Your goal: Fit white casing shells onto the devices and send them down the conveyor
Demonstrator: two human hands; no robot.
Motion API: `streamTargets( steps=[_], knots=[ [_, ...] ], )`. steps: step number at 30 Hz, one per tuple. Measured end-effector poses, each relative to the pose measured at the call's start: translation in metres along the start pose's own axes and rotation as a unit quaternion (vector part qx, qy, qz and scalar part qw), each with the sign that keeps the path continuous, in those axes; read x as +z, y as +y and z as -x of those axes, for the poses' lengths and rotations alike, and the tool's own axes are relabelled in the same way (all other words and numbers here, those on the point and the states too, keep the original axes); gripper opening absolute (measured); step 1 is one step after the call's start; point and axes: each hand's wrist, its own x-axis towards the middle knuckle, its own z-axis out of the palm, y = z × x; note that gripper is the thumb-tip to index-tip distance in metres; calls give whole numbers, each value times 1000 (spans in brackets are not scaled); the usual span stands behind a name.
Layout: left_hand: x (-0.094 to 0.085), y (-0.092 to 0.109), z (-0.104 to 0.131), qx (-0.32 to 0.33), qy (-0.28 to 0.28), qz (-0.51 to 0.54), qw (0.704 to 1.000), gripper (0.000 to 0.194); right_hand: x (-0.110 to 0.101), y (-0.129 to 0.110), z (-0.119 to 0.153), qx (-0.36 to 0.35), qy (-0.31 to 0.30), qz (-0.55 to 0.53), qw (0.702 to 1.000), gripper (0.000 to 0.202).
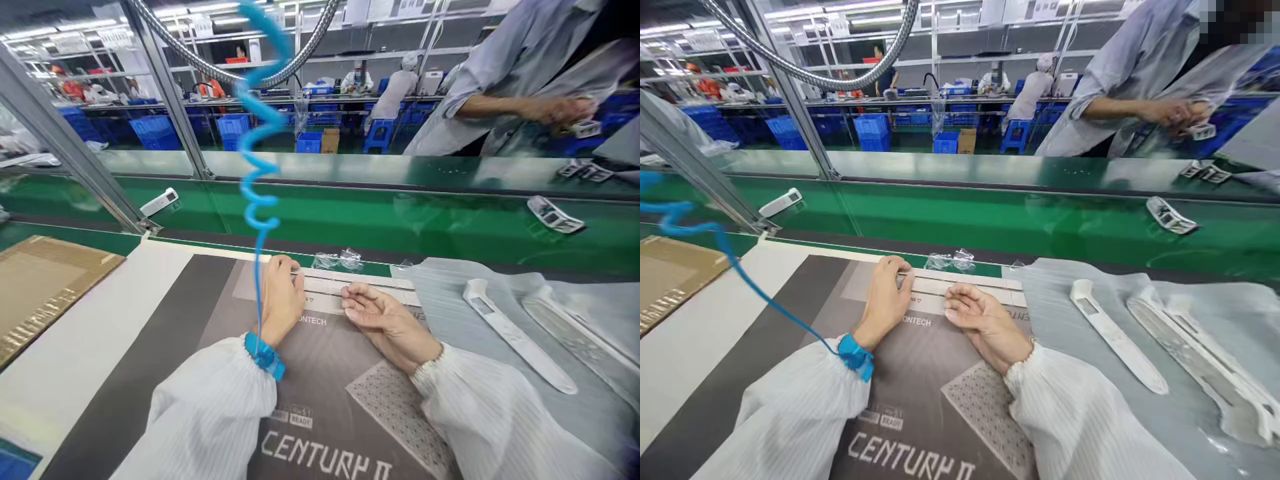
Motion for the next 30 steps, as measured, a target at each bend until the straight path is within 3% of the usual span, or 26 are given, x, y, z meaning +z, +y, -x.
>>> streamTargets(
  steps=[16, 21, 30],
  knots=[
    [2, -3, 1, 9, 7, 11, 1000, 11, -2, 2, -4, -10, 17, 31, 999, 33],
    [3, -3, 1, 8, 11, 13, 1000, 11, -3, 3, -3, -12, -9, 27, 1000, 22],
    [3, -5, 2, 16, 10, 13, 1000, 11, -2, 2, -2, -4, -1, 34, 999, 29]
  ],
)
